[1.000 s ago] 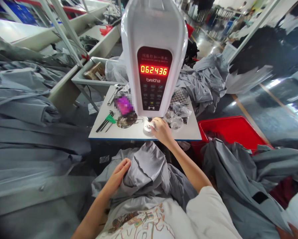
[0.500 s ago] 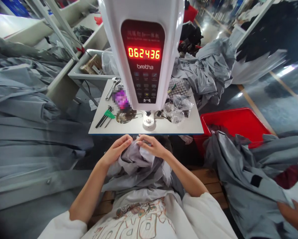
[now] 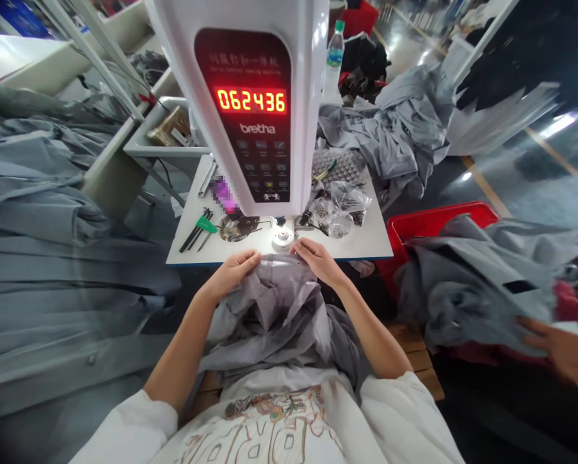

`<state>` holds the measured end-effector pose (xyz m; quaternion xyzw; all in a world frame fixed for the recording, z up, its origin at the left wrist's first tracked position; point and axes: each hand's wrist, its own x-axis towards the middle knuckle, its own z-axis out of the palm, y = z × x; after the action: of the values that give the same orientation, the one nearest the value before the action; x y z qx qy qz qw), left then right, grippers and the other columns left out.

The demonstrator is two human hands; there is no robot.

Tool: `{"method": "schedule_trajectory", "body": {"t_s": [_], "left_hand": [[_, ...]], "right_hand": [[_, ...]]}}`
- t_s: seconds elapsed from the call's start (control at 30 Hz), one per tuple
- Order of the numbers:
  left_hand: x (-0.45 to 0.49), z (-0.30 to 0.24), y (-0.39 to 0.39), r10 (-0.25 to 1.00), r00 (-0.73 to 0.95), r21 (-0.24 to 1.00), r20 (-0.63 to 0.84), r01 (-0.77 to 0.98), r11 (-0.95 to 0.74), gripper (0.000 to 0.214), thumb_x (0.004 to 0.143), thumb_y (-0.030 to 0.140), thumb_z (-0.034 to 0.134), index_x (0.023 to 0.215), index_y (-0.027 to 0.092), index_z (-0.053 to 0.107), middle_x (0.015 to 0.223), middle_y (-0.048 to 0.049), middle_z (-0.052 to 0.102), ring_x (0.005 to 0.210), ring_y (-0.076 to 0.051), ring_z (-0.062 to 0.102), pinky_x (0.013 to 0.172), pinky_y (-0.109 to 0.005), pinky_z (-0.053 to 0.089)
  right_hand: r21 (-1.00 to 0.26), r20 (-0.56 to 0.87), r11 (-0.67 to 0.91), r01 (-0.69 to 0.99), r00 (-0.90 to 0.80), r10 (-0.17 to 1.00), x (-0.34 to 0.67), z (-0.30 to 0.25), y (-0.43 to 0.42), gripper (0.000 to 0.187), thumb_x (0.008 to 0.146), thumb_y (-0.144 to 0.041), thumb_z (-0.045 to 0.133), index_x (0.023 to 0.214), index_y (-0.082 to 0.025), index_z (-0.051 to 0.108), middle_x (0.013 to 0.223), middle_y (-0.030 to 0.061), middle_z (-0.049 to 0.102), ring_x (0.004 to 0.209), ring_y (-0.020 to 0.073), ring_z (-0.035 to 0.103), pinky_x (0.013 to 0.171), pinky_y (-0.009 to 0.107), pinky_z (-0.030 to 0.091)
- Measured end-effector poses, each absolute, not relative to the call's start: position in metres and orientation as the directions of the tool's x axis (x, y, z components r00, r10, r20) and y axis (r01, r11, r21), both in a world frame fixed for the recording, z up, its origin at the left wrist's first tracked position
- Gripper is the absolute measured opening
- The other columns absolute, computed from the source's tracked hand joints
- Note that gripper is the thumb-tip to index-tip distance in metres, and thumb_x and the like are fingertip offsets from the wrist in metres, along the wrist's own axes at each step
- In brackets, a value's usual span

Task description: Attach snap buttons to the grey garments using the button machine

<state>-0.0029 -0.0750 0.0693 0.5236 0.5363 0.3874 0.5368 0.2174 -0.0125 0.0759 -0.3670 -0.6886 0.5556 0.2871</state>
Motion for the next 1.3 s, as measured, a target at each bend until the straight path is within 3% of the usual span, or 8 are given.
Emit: {"method": "schedule_trajectory", "body": {"t_s": [0.1,0.17,0.27,0.5,0.63,0.77,1.07,1.3], "left_hand": [[-0.007,0.071,-0.076,0.987,0.073,0.986,-0.144,0.101,0.136,0.042,0.083,0.056,0.052,0.066,0.018,0.043,0.061,0.0033,0.036,0.056,-0.01,0.031,0.052,-0.022,0.027],[-0.008,0.072,-0.076,0.987,0.09,0.973,-0.137,0.2,0.117,0.039,0.08,0.054,0.057,0.072,0.017,0.051,0.062,0.0035,0.041,0.056,-0.01,0.036,0.054,-0.022,0.03],[-0.006,0.067,-0.068,0.991,0.098,0.927,-0.095,0.372,0.052,0.034,0.081,0.049,0.059,0.074,0.015,0.058,0.063,0.0028,0.046,0.06,-0.012,0.042,0.06,-0.023,0.033],[0.009,0.039,-0.033,0.975,-0.21,0.927,0.072,0.375,0.013,0.03,0.09,0.039,0.044,0.075,0.016,0.055,0.071,0.0007,0.052,0.07,-0.013,0.046,0.067,-0.024,0.035],[0.017,0.031,-0.022,0.949,-0.308,0.902,0.073,0.427,0.069,0.031,0.083,0.044,0.056,0.07,0.016,0.052,0.066,0.0028,0.049,0.064,-0.011,0.043,0.061,-0.022,0.032],[0.021,0.024,-0.018,0.914,-0.38,0.851,0.139,0.517,0.085,0.036,0.084,0.042,0.054,0.062,0.018,0.039,0.058,0.0051,0.038,0.059,-0.01,0.038,0.057,-0.022,0.027],[0.027,0.015,-0.024,0.912,-0.363,0.614,0.193,0.769,0.177,0.027,0.088,0.041,0.053,0.071,0.02,0.051,0.057,0.0014,0.047,0.055,-0.014,0.043,0.056,-0.026,0.022],[0.022,0.006,-0.024,0.946,-0.228,0.509,0.23,0.857,0.083,0.022,0.091,0.037,0.05,0.082,0.02,0.057,0.065,-0.0036,0.059,0.064,-0.019,0.057,0.057,-0.027,0.029]], "right_hand": [[-0.969,-0.093,0.075,0.234,-0.631,0.77,0.225,0.071,-0.005,0.043,0.09,-0.057,0.043,0.082,-0.019,0.062,0.067,-0.0011,0.046,0.059,0.0109,0.037,0.053,0.024,0.026],[-0.966,-0.096,0.087,0.243,-0.653,0.751,0.226,0.063,-0.001,0.041,0.088,-0.056,0.048,0.08,-0.018,0.06,0.067,-0.0012,0.048,0.061,0.0113,0.04,0.054,0.024,0.029],[-0.945,0.003,0.197,0.263,-0.592,0.806,0.217,0.053,0.006,0.035,0.086,-0.052,0.053,0.078,-0.018,0.057,0.07,-0.001,0.051,0.064,0.0123,0.045,0.059,0.024,0.034],[-0.881,0.28,0.38,0.28,-0.338,0.898,0.185,0.045,0.027,0.029,0.085,-0.048,0.053,0.079,-0.02,0.053,0.081,0.0008,0.058,0.082,0.016,0.055,0.078,0.027,0.041],[-0.881,0.248,0.328,0.341,-0.257,0.934,0.175,0.037,0.036,0.024,0.082,-0.044,0.054,0.076,-0.02,0.052,0.084,0.001,0.061,0.083,0.0165,0.057,0.081,0.027,0.041],[-0.892,0.193,0.253,0.375,-0.189,0.963,0.17,0.029,0.039,0.02,0.08,-0.039,0.054,0.077,-0.02,0.053,0.084,0.0008,0.062,0.084,0.0168,0.058,0.079,0.026,0.041],[-0.855,0.226,0.277,0.439,-0.168,0.96,0.167,0.019,0.034,0.021,0.084,-0.041,0.05,0.078,-0.021,0.052,0.072,-0.0024,0.059,0.068,0.0142,0.056,0.069,0.024,0.04],[-0.733,0.341,0.398,0.551,-0.209,0.917,0.171,0.01,0.031,0.026,0.089,-0.046,0.046,0.086,-0.022,0.054,0.081,0.0013,0.065,0.072,0.0166,0.061,0.068,0.024,0.04]]}}
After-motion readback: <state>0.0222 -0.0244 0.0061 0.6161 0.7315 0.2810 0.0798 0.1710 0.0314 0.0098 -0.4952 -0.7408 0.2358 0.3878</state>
